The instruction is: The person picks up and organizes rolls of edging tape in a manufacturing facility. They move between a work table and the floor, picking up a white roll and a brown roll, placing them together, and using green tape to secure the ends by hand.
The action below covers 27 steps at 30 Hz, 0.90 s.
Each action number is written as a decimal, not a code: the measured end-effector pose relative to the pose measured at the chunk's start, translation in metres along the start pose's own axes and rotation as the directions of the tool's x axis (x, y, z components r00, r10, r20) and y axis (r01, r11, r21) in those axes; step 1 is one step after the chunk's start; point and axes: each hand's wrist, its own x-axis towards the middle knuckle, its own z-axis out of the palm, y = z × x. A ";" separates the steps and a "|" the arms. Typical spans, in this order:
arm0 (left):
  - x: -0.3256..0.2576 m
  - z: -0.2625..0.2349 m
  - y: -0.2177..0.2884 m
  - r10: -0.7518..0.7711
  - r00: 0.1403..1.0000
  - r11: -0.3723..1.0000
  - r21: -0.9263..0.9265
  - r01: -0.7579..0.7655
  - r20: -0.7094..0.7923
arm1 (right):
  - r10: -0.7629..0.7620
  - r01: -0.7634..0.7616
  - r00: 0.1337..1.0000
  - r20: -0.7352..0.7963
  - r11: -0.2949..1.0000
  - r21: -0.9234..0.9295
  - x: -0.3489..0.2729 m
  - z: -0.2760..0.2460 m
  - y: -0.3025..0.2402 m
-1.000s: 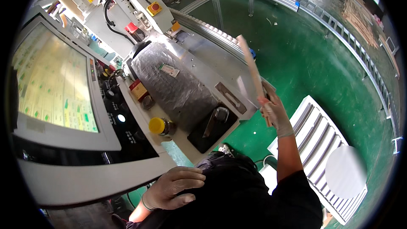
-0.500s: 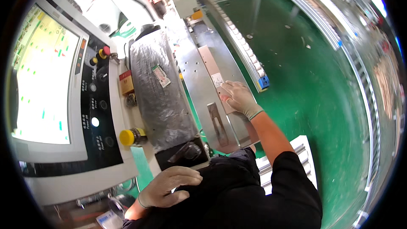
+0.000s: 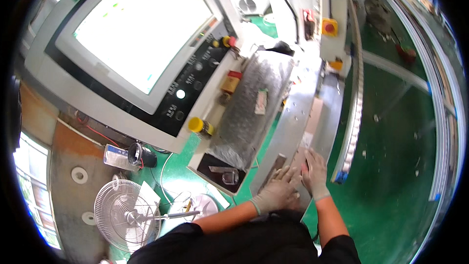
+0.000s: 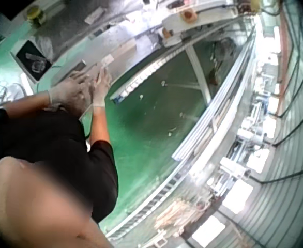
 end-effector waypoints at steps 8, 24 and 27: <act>0.033 0.057 -0.016 -0.018 0.949 0.992 0.111 0.055 -0.313 | -0.089 0.075 0.991 0.104 0.988 0.137 0.023 -0.014 0.035; 0.040 0.071 -0.014 -0.185 0.941 0.952 0.187 0.243 -0.283 | -0.649 0.452 0.759 0.052 0.583 0.675 0.339 0.066 -0.241; 0.044 0.069 -0.012 -0.165 0.940 0.960 0.170 0.223 -0.299 | -0.582 0.447 0.812 -0.043 0.572 0.688 0.328 0.091 -0.251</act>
